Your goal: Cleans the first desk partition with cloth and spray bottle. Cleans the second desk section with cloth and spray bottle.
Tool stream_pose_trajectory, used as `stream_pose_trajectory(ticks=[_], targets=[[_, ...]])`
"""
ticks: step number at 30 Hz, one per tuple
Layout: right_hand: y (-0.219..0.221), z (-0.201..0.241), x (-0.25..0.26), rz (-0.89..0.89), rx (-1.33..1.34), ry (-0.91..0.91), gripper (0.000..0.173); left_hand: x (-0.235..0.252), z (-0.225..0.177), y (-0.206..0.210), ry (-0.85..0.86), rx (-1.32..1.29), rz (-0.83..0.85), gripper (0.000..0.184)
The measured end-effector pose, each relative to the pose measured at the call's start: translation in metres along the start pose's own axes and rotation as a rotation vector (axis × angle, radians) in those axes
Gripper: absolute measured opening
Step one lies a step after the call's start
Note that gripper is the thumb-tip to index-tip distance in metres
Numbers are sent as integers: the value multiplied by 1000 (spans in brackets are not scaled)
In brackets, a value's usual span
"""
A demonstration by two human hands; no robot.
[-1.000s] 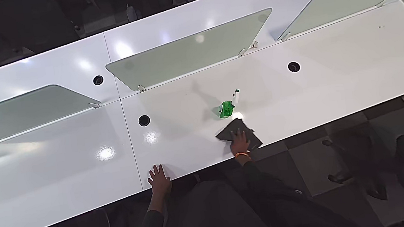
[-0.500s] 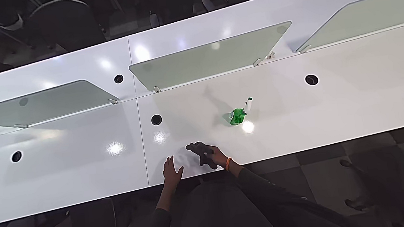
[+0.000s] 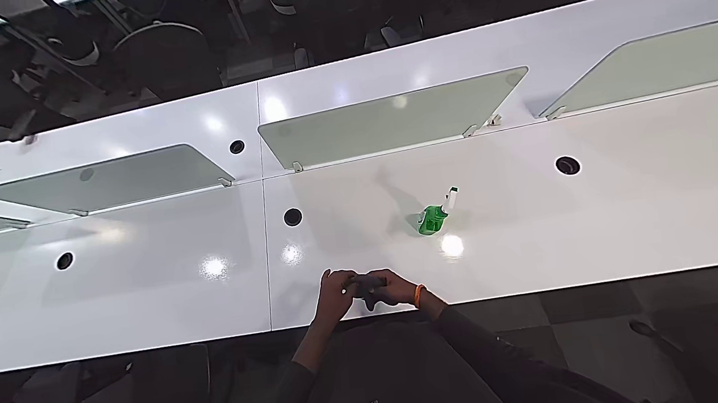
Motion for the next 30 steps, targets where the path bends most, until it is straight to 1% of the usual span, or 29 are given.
stream_pose_trajectory(ticks=[1,2,5,6,7,8,9,10,13,15,18,20,23,25,27,30], targets=[[0,1,-1,-33,-22,-18,26,1,-3,-4,-12,7,4,22],[-1,3,-2,-65,-65,-33,35,1,-5,-6,-20,10,0,21],[-2,15,-6,-181,-309,-29,74,1,-5,-9,7,36,-52,19],[-1,20,-7,-216,-405,-33,83,0,-5,-8,22,51,-77,19],[1,25,-8,-247,-490,-44,88,0,-5,-9,31,76,-96,20],[3,29,-8,-274,-559,-63,90,0,-6,-9,30,104,-105,21],[7,31,-9,-297,-615,-78,87,-2,-8,-10,26,135,-107,23],[9,31,-8,-321,-664,-96,81,-2,-11,-11,22,168,-104,23],[13,27,-4,-417,-739,-140,54,1,-22,-16,40,196,-95,23],[13,27,-3,-488,-754,-175,44,0,-26,-20,72,191,-107,21],[16,38,-7,-555,-752,-296,44,-1,-32,-27,61,193,-71,22],[19,47,-11,-545,-735,-385,42,-3,-31,-27,28,188,-32,22],[23,60,-13,-515,-755,-505,22,-4,-29,-24,16,171,-33,23],[24,65,-13,-496,-763,-542,18,-4,-30,-24,-4,149,-34,24],[23,67,-14,-480,-783,-562,19,-4,-30,-26,-19,122,-21,26],[22,69,-15,-462,-808,-574,20,-6,-23,-24,-25,110,46,32]])
Point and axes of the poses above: each hand's wrist, its own x-axis towards the middle knuckle, its own y-axis out of the palm, z = x × y, the point moved 2 cm from there along x, towards the middle knuckle, and after that the axes turned 3 degrees about -x, right-handed, at the moved point
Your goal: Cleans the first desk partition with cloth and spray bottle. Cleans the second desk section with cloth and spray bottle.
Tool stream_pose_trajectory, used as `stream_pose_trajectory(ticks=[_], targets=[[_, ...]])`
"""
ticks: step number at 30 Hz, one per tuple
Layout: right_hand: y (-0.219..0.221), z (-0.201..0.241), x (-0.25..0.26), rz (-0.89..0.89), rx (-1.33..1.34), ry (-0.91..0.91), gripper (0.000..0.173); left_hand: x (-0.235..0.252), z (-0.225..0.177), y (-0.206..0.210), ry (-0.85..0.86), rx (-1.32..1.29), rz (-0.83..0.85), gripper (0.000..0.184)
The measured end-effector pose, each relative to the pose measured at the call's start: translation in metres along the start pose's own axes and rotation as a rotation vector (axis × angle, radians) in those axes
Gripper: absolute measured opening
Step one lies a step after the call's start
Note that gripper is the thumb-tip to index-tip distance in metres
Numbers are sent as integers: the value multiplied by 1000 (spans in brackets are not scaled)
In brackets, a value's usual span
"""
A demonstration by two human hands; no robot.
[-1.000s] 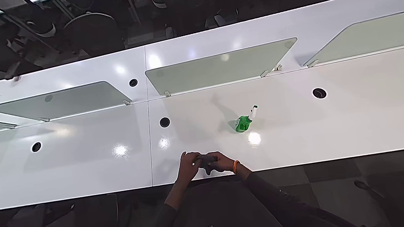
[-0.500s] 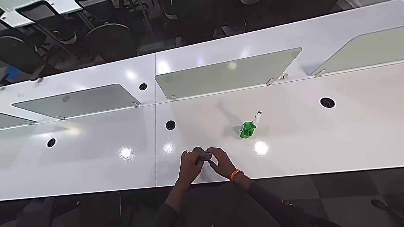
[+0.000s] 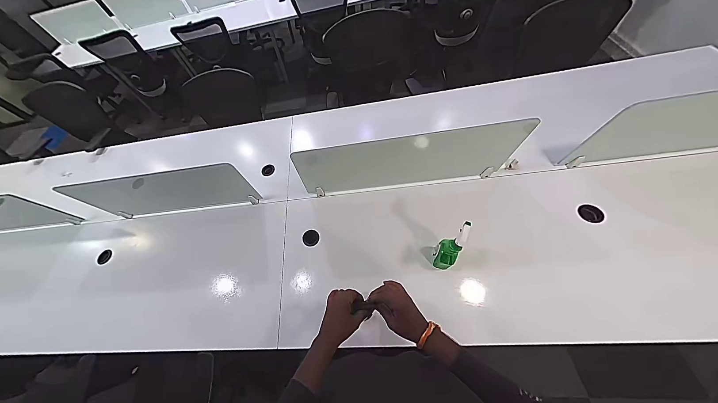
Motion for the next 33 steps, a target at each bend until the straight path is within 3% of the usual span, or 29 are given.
stream_pose_trajectory(ticks=[7,16,24,27,33], targets=[[-10,0,6,-81,70,65,18,-12,36,8,-103,25,152,40],[-14,-2,8,-144,91,128,15,-32,73,2,-88,-1,78,29],[-6,-24,41,12,-61,345,17,-16,88,-45,-233,52,-54,28],[-8,-14,80,-88,-47,301,17,1,83,-84,-197,87,-184,26],[-9,14,116,-395,-71,181,16,17,68,-150,123,104,-542,15]])
Point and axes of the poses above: each hand's wrist, its own x-axis towards the middle knuckle, its own y-axis out of the palm, z = x × y, the point moved 2 cm from there along x, towards the middle knuckle, and after that the axes turned 3 degrees about -x, right-handed, at the moved point
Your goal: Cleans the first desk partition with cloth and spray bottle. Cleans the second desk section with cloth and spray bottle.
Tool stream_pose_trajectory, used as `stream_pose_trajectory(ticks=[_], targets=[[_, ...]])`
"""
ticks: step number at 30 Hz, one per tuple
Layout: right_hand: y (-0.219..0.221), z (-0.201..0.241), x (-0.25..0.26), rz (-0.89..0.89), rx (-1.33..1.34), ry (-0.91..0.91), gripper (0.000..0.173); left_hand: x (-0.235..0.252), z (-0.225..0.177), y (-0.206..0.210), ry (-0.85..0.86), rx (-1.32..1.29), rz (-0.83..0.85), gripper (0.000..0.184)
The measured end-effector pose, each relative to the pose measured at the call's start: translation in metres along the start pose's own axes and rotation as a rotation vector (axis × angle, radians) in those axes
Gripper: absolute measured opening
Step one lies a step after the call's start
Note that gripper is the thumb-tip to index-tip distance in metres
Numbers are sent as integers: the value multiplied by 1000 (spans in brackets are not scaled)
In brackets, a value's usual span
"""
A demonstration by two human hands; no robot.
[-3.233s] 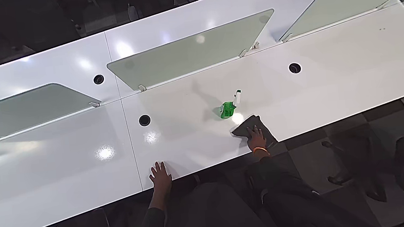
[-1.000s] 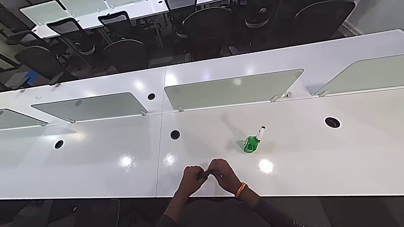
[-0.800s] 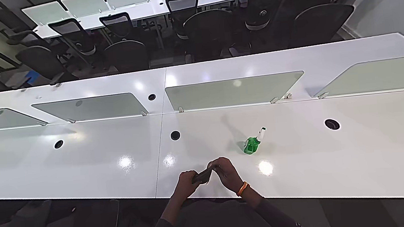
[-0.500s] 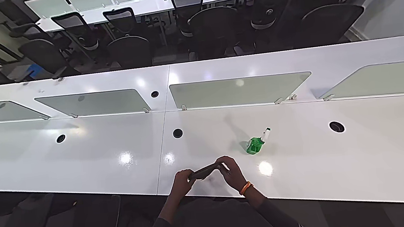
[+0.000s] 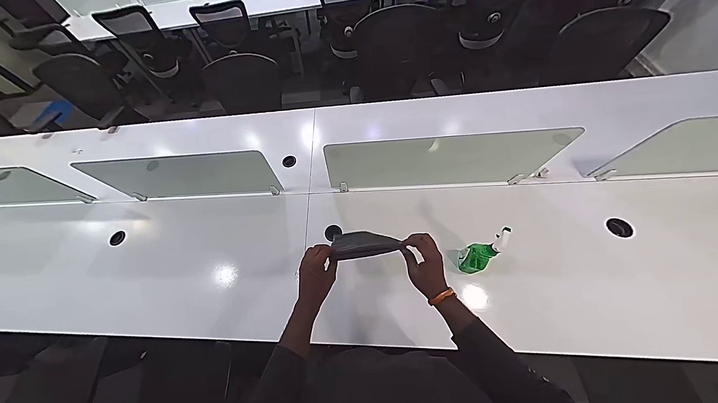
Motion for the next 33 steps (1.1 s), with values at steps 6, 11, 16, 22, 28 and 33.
stream_pose_trajectory(ticks=[6,11,16,22,28,33], targets=[[43,-27,-100,412,-439,269,22,-55,67,28,-216,0,640,31],[71,-33,-162,1052,-669,696,34,-115,167,58,-404,182,1335,60],[98,-27,-146,961,-600,602,35,-70,191,62,-542,276,1017,70],[183,-57,-110,997,-569,432,70,9,222,108,-523,376,805,123],[238,-116,-65,1080,-658,532,102,50,238,154,-603,426,968,163],[257,-153,17,1053,-679,566,100,63,236,179,-751,450,993,178]])
Point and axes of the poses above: each hand's wrist, its own x-axis towards the middle knuckle, its own y-axis out of the palm, z = x × y, the point moved 2 cm from there along x, towards the middle knuckle, and after that the axes turned 3 degrees about -x, right-handed, at the moved point
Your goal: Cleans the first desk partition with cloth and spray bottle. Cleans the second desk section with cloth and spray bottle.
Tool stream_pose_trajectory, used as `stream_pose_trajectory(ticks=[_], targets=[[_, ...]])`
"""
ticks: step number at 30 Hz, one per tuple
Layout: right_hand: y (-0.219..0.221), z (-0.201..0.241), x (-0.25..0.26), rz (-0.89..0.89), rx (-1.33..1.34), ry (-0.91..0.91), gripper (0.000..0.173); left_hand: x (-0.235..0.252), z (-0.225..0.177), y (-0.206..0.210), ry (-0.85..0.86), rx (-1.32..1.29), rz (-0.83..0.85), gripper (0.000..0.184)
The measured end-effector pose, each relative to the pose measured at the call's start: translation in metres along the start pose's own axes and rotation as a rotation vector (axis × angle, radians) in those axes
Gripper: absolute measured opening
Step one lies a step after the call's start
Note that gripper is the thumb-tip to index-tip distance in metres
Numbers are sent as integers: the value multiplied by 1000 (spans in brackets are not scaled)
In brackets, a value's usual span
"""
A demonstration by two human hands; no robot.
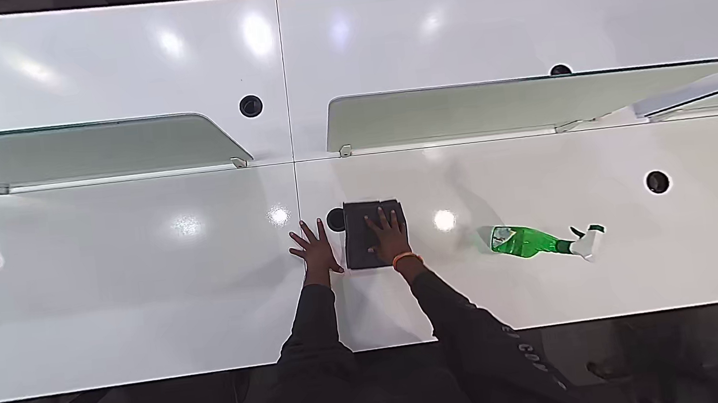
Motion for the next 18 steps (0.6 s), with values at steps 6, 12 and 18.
stream_pose_trajectory(ticks=[6,12,18], targets=[[-71,12,92,-74,-17,12,100,7,-2,-1,-45,-15,41,176],[-104,61,140,-109,-42,59,103,11,-2,-1,-63,-34,47,176],[-101,115,139,-92,66,129,108,12,-2,2,-70,-41,40,176]])
Point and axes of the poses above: each hand's wrist, its own x-axis towards the middle knuckle, its own y-axis out of the palm, z = x × y, the point moved 2 cm from there along x, towards the middle knuckle, and after that the axes turned 3 degrees about -x, right-handed, at the moved point
